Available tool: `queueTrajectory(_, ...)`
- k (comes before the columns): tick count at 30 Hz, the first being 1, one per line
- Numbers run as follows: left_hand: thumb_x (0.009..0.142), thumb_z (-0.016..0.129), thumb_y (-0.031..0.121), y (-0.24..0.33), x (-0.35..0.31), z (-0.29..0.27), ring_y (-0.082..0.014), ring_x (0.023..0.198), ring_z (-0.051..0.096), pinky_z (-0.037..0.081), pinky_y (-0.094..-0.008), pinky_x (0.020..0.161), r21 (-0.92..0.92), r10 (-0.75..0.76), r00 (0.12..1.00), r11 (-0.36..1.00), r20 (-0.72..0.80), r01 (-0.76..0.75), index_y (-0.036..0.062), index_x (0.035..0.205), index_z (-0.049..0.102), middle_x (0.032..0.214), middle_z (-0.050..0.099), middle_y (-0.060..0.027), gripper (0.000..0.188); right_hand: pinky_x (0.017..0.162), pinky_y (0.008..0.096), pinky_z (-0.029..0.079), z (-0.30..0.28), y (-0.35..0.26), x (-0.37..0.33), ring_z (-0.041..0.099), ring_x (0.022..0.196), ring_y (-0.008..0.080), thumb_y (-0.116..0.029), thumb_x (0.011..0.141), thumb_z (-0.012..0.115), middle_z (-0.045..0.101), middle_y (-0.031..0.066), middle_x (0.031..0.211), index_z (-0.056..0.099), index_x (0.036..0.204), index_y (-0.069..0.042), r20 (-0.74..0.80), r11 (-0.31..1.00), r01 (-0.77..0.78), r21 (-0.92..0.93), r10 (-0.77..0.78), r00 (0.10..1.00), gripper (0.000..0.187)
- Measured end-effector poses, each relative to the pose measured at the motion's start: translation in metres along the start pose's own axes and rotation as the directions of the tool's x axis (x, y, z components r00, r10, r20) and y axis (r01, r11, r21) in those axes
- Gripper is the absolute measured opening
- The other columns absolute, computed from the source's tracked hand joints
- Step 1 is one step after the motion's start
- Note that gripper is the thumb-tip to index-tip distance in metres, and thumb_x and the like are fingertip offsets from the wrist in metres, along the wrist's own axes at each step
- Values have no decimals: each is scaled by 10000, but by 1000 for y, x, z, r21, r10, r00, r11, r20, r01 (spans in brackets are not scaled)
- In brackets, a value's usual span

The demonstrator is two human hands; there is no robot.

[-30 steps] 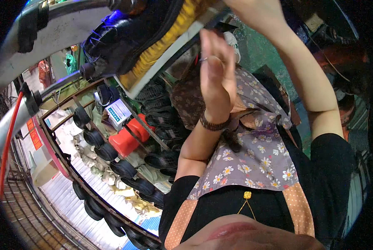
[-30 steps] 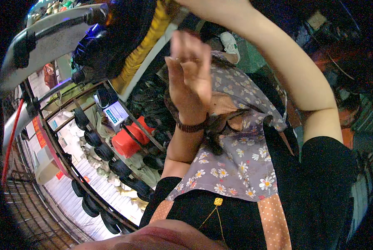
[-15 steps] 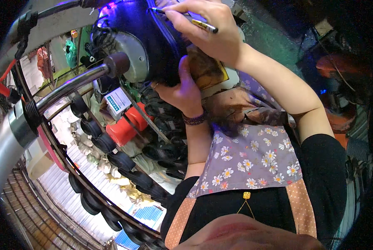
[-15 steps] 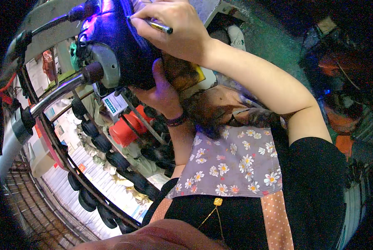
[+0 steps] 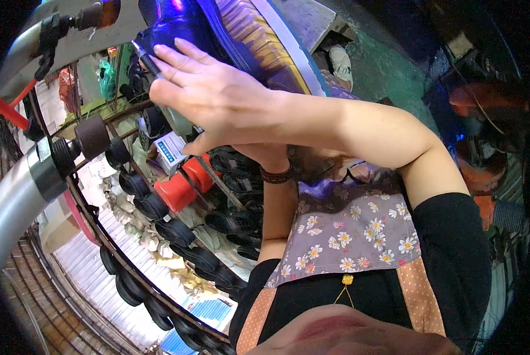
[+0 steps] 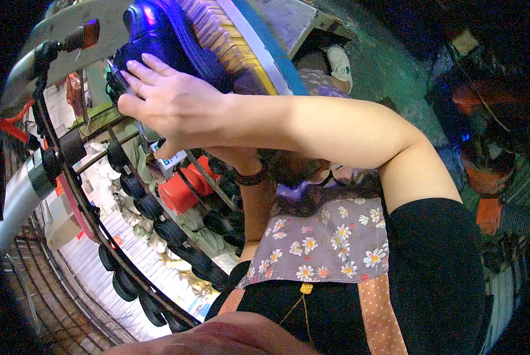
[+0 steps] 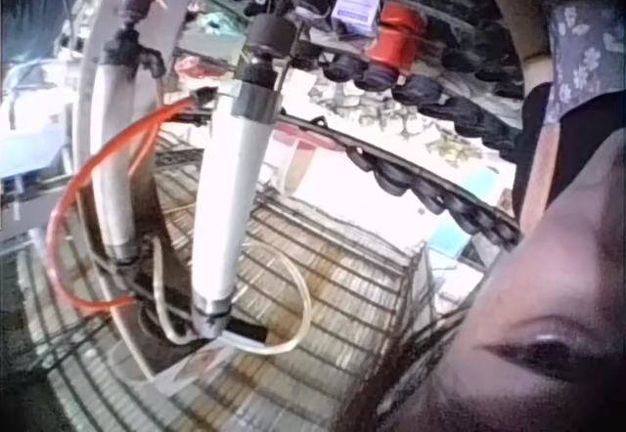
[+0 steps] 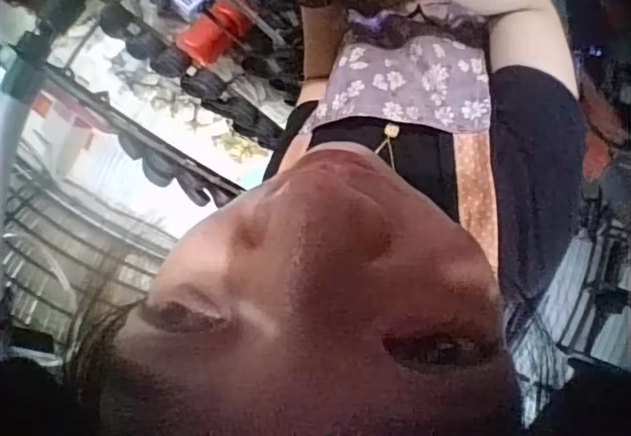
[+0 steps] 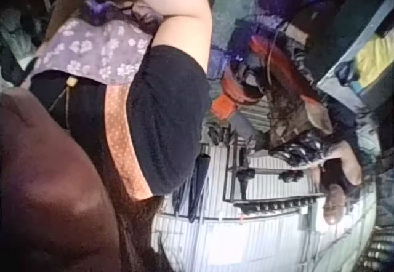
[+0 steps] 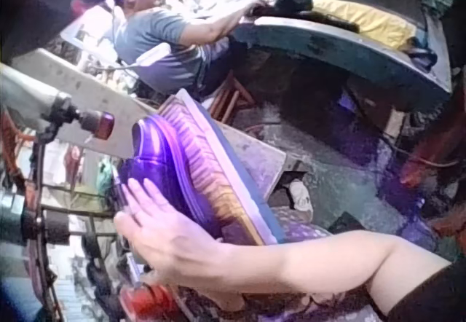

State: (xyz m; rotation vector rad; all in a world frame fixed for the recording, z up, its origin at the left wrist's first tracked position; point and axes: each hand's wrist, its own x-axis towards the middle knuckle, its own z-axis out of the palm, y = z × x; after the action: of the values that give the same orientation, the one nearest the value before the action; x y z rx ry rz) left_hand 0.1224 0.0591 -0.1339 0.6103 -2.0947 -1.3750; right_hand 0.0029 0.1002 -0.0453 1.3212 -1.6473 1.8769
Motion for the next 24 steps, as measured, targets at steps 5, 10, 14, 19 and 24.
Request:
queueTrajectory(5, 1009, 377, 348, -2, 1, 5, -164, 1286, 402, 333, -331, 1082, 434, 118, 992, 896, -33, -92, 94, 1466, 225, 1475, 342, -67, 544, 1095, 558, 250, 7, -3, 3, 434, 1257, 441, -372, 455, 852, 515, 302, 1245, 486, 1084, -18, 14, 999, 22, -40, -22, 1000, 809)
queueTrajectory(10, 975, 460, 352, 7, 8, 10, -149, 1275, 434, 362, -319, 1057, 474, 186, 979, 872, -87, -124, 101, 1447, 289, 1466, 369, -50, 561, 1037, 662, 231, 5, -13, -1, 341, 1310, 475, -289, 520, 856, 488, 269, 1295, 468, 1090, -57, 26, 978, -136, -159, 142, 989, 727)
queueTrajectory(14, 969, 463, 355, -20, 17, 4, -216, 1220, 457, 375, -352, 1019, 416, 110, 992, 906, -69, -72, 99, 1443, 292, 1413, 403, -102, 565, 987, 676, 260, 10, -10, -18, 321, 1267, 560, -206, 581, 831, 444, 231, 1349, 441, 1040, -90, -89, 963, -192, -192, 178, 980, 614)
queueTrajectory(19, 881, 584, 416, 23, 35, 24, -374, 1061, 544, 435, -420, 900, 527, 42, 990, 849, -136, 36, 57, 1415, 336, 1224, 531, -230, 690, 961, 422, 372, -18, 14, 5, 478, 1163, 372, -122, 650, 754, 500, 170, 1039, 390, 984, -87, -367, 926, -340, 166, 378, 850, 496)
queueTrajectory(24, 748, 734, 502, 39, 32, 23, -435, 1045, 571, 443, -460, 877, 634, 275, 927, 771, -256, -54, -60, 1350, 392, 1172, 574, -303, 892, 792, 392, 537, -132, 26, 18, 653, 782, 213, -156, 737, 661, 666, 100, 853, 620, 900, -31, 129, 15, -264, 964, 845, 519, 210)
